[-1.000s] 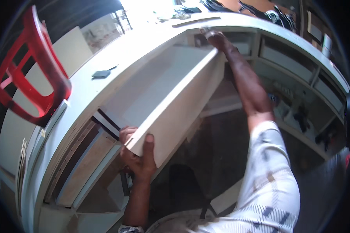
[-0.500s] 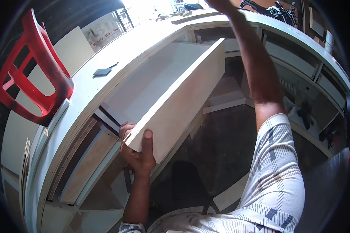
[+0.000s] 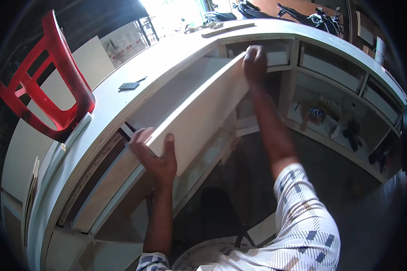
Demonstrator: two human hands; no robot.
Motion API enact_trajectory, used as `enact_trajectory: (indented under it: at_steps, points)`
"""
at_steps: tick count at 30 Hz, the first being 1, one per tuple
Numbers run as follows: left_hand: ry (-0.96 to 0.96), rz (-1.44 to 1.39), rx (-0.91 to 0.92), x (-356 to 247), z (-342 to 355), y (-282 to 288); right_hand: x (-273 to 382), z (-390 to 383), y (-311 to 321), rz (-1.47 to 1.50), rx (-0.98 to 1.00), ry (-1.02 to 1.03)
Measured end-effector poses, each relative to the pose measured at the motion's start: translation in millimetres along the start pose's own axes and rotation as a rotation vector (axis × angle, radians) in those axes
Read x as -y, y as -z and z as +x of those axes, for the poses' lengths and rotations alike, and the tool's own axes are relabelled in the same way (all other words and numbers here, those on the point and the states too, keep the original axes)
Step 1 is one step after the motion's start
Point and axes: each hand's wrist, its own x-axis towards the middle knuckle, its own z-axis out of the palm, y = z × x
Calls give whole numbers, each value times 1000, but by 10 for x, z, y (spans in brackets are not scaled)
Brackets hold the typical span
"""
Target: The person builds a drawer by hammering a piece of wood at a workbench and then installing the drawer and its face into a cabinet using a nail gun.
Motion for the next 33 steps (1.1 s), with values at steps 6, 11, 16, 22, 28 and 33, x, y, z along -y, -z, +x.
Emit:
enact_trajectory:
  at_steps: [6, 11, 16, 22, 28, 33]
  points:
    - [-10, 641, -324, 257, 194, 136, 499, -2028, 115, 230, 392, -157]
    - [-61, 871, -212, 606, 150, 248, 634, -2502, -131, 301, 510, -120]
    - [40, 984, -51, 692, 91, 387, 853, -2597, -191, 196, 489, -133]
    - [118, 866, 7, 659, 173, 410, 947, -2555, -130, 162, 567, -195]
    - [286, 561, -3, 515, 178, 278, 717, -2618, -194, 354, 462, -654]
    - [296, 361, 114, 579, 296, 363, 544, -2526, -164, 752, 531, -1084]
